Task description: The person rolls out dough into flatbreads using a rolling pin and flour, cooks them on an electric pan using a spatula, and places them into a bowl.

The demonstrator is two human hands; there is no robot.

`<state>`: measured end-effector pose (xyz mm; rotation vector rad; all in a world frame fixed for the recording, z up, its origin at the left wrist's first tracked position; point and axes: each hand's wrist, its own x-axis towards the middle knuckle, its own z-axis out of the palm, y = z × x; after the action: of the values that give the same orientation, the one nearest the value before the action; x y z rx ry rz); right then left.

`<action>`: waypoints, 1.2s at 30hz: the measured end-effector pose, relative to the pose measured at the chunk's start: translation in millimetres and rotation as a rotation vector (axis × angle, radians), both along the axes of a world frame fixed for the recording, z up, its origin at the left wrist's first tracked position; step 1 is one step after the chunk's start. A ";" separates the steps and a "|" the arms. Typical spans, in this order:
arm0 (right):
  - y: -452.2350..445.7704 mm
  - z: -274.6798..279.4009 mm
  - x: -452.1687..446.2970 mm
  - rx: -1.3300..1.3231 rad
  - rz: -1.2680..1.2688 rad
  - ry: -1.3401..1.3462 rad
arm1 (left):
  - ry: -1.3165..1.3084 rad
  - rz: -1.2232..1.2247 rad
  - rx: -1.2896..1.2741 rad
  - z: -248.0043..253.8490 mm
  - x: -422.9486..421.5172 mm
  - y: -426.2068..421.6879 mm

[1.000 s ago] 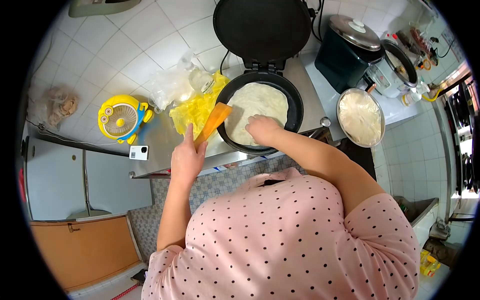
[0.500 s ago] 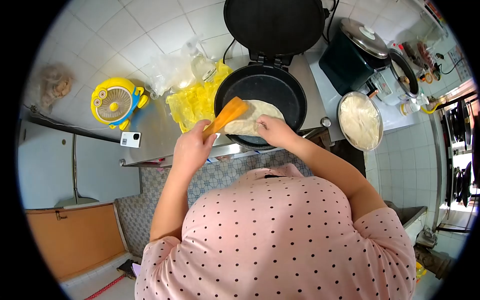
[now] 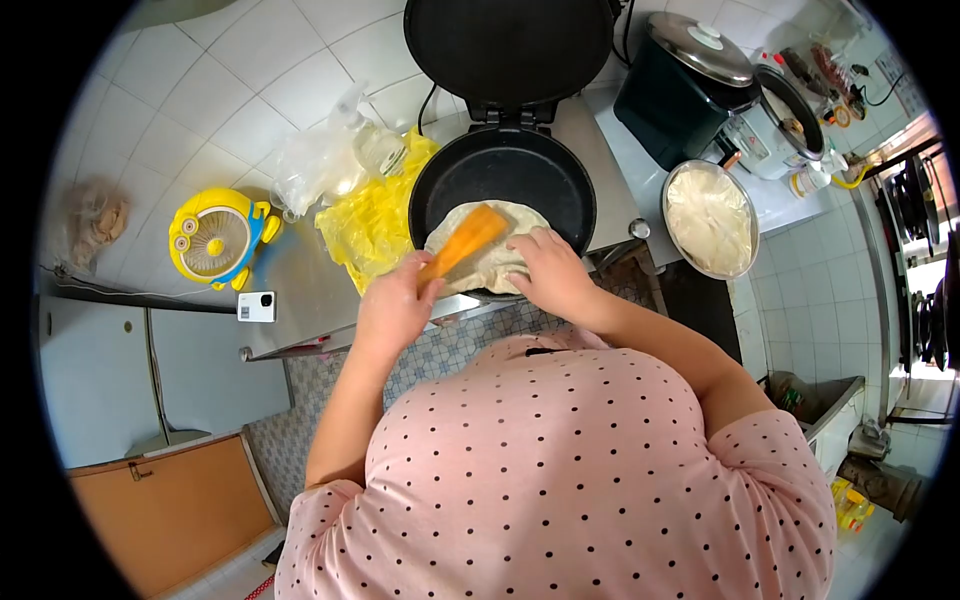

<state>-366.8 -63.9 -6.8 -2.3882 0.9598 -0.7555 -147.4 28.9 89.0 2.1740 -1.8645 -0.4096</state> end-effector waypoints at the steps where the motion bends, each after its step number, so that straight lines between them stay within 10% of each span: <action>1: 3.2 3.8 -6.3 -0.008 0.023 0.010 | -0.008 -0.013 0.031 -6.5 -0.2 -1.5; 36: 19.6 -2.4 -111.1 0.027 -0.007 -0.084 | -0.406 -0.148 0.236 -45.8 -33.7 -45.3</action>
<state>-477.9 -44.3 -9.2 -2.3120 0.9394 -0.8331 -181.1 -16.4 43.2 2.4251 -2.3037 -0.2368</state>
